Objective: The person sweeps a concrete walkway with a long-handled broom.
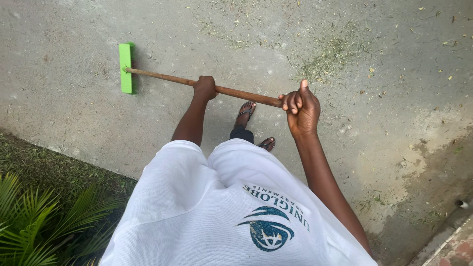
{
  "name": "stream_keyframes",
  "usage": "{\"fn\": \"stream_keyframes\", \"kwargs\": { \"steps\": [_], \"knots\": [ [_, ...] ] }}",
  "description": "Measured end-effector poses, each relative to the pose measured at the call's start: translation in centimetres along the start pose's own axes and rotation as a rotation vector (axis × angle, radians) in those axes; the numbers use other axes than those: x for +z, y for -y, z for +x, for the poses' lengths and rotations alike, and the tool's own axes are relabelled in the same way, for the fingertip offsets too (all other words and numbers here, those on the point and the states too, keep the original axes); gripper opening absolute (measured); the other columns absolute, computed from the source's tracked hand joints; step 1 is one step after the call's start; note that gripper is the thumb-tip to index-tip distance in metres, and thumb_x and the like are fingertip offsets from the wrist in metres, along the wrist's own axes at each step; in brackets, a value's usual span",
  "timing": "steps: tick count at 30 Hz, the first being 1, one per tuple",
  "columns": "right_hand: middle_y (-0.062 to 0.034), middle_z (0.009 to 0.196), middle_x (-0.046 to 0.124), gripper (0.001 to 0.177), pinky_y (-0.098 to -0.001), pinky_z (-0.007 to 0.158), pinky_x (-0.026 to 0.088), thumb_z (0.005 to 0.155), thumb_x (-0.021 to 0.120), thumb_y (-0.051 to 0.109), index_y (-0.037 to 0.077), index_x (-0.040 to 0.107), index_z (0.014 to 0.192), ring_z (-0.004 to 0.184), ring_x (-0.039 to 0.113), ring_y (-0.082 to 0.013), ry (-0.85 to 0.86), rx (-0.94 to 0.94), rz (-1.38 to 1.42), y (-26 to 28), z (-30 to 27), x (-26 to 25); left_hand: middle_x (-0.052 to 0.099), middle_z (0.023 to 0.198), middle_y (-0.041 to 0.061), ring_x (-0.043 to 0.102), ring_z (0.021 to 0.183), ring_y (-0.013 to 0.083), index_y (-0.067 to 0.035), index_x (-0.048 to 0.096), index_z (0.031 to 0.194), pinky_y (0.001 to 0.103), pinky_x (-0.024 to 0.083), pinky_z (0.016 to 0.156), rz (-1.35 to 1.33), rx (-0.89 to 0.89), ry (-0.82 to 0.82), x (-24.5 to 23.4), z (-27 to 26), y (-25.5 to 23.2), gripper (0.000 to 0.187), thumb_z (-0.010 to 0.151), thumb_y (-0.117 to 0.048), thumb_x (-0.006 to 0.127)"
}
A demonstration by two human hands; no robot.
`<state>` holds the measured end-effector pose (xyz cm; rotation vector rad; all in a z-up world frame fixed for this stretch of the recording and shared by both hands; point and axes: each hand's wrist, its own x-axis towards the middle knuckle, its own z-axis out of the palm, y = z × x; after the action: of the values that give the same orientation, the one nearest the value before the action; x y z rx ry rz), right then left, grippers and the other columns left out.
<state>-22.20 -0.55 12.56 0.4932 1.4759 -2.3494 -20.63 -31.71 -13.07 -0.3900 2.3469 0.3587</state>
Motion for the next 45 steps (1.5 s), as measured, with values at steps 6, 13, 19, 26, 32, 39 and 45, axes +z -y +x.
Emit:
{"fn": "stream_keyframes", "kwargs": {
  "steps": [6,13,19,26,32,39,45],
  "knots": [
    [0.0002,0.047,0.040,0.054,-0.0505,0.100,0.055,0.100,0.068,0.042,0.022,0.041,0.057,0.051,0.050,-0.0187,-0.105,0.069,-0.020,0.0,-0.5,3.2,0.067,0.120,0.016,0.061,0.119,0.0327,-0.010,0.074,0.111,0.047,0.056,0.094,-0.019,0.053,-0.005,-0.2,1.6,-1.1,0.033,0.083,-0.023,0.084],
    [-0.0001,0.053,0.034,0.059,-0.0442,0.071,0.050,0.115,0.070,0.027,0.018,0.041,0.065,0.049,0.040,-0.0183,-0.268,-0.460,-0.114,16.0,-7.0,-1.9,0.073,0.096,0.008,0.069,0.103,0.0277,-0.011,0.075,0.084,0.053,0.054,0.090,-0.373,0.478,-0.077,-5.1,-1.6,-22.8,0.007,0.078,-0.008,0.071],
    [-0.0023,0.057,0.029,0.064,-0.0339,0.068,0.042,0.124,0.049,0.026,0.013,0.031,0.064,0.054,0.033,-0.0172,-0.063,-0.696,-0.221,20.3,-10.9,-9.5,0.075,0.089,0.008,0.069,0.098,0.0271,-0.010,0.076,0.075,0.049,0.055,0.088,-0.510,0.713,-0.178,-9.5,-7.4,-32.3,0.003,0.076,-0.013,0.077],
    [0.0005,0.048,0.032,0.056,-0.0368,0.060,0.047,0.119,0.052,0.031,0.015,0.036,0.067,0.040,0.035,-0.0134,-0.088,-0.553,0.003,19.4,-8.2,-7.9,0.074,0.091,0.013,0.065,0.103,0.0292,-0.010,0.077,0.085,0.057,0.051,0.091,-0.511,0.398,-0.071,-6.9,-10.7,-25.2,0.009,0.087,-0.018,0.075],
    [0.0007,0.052,0.035,0.057,-0.0459,0.076,0.055,0.113,0.065,0.037,0.020,0.041,0.065,0.050,0.041,-0.0185,-0.182,-0.275,-0.019,14.1,-5.3,-2.7,0.073,0.094,0.021,0.072,0.095,0.0328,0.001,0.072,0.088,0.043,0.058,0.088,-0.412,0.245,0.062,-3.5,-9.9,-16.8,0.033,0.076,-0.027,0.084],
    [-0.0025,0.051,0.034,0.059,-0.0436,0.062,0.050,0.120,0.067,0.026,0.014,0.043,0.067,0.045,0.039,-0.0168,-0.233,-0.590,-0.295,22.8,-8.2,-2.2,0.076,0.101,0.016,0.073,0.100,0.0323,-0.008,0.078,0.089,0.046,0.057,0.089,-0.472,0.471,0.038,-4.0,-6.4,-29.5,0.012,0.078,-0.008,0.072],
    [-0.0060,0.051,0.036,0.065,-0.0408,0.057,0.047,0.122,0.065,0.028,0.011,0.040,0.064,0.044,0.039,-0.0174,-0.158,-0.795,-0.540,25.0,-11.2,0.9,0.072,0.080,0.012,0.071,0.083,0.0303,-0.008,0.068,0.068,0.050,0.055,0.081,-0.580,0.812,-0.163,-9.2,-6.3,-39.1,0.029,0.093,-0.022,0.074]
  ]
}}
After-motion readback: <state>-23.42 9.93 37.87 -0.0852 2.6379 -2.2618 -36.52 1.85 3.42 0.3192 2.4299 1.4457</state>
